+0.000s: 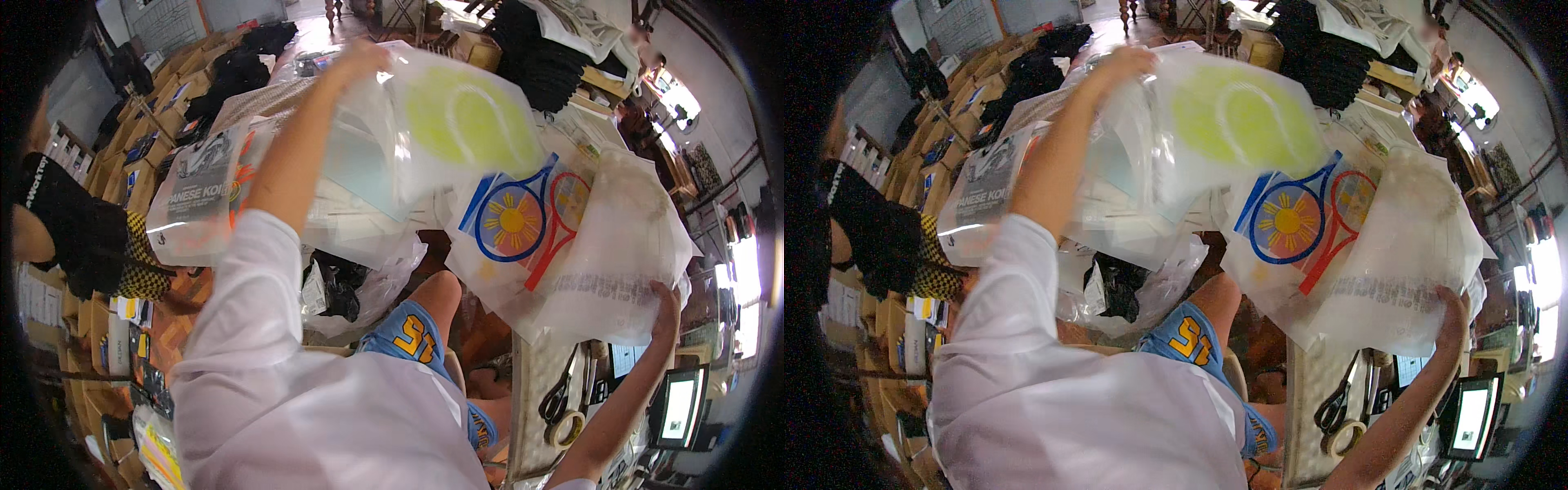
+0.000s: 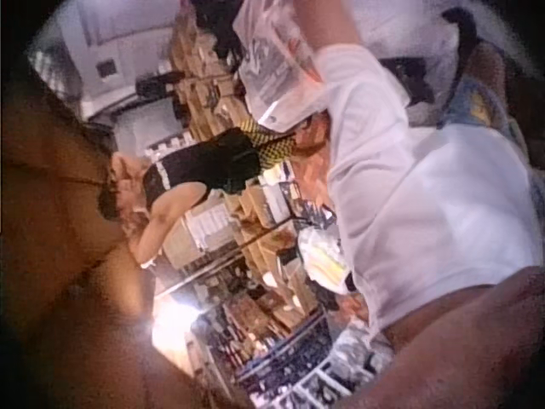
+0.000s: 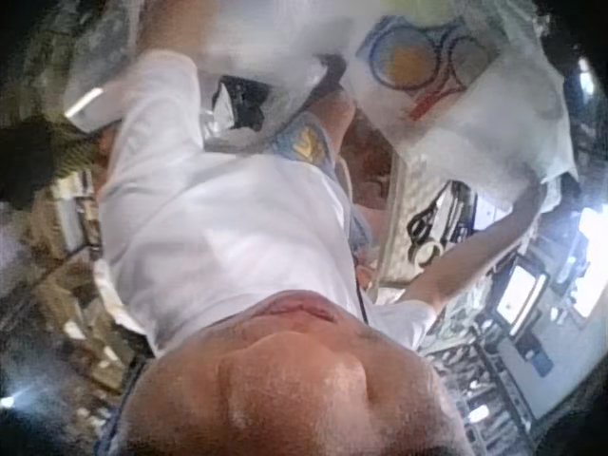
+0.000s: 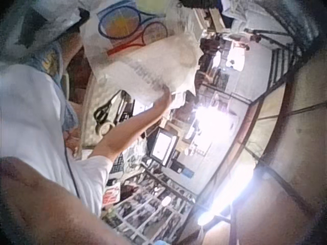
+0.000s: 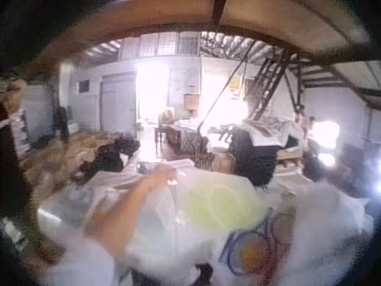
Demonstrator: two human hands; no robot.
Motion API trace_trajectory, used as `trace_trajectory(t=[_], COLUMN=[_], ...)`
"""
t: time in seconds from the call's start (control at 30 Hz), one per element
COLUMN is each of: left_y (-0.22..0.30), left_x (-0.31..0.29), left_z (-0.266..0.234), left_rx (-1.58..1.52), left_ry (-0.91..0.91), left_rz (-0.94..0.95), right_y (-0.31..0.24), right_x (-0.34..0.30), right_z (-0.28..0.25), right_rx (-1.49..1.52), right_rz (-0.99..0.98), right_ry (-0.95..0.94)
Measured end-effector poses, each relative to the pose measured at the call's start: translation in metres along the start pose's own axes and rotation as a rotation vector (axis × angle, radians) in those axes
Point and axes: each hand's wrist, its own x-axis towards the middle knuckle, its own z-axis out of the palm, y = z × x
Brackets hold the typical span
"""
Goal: The person sorts and organizes various large printing transfer sheets on a table, flipping through them, checking a tablet screen, and cutting one sheet using scissors.
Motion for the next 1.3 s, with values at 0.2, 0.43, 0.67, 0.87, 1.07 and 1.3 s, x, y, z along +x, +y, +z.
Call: trace_trajectory(t=[0.2, 0.43, 0.67, 0.87, 1.07, 1.3], left_y=[0.023, 0.054, -0.018, -0.037, -0.024, -0.014], left_x=[0.064, 0.003, -0.083, -0.105, -0.12, -0.099], left_z=[-0.143, -0.063, 0.134, 0.219, 0.223, 0.18], left_rx=[0.507, 0.789, 0.87, 0.793, 0.815, 0.776], left_ry=[0.452, 0.566, 0.06, -0.125, -0.14, -0.022], left_rz=[0.17, 0.205, 0.163, 0.037, 0.008, -0.01], right_y=[0.012, 0.01, 0.012, 0.011, 0.007, 0.006], right_x=[0.01, 0.0, 0.004, 0.008, 0.004, 0.004], right_z=[0.019, 0.057, 0.067, 0.073, 0.08, 0.08], right_rx=[0.045, 0.041, 0.062, 0.073, 0.083, 0.008], right_rz=[0.062, 0.05, 0.024, 0.04, -0.011, 0.015], right_ry=[-0.014, -0.034, -0.09, -0.117, -0.11, -0.092])
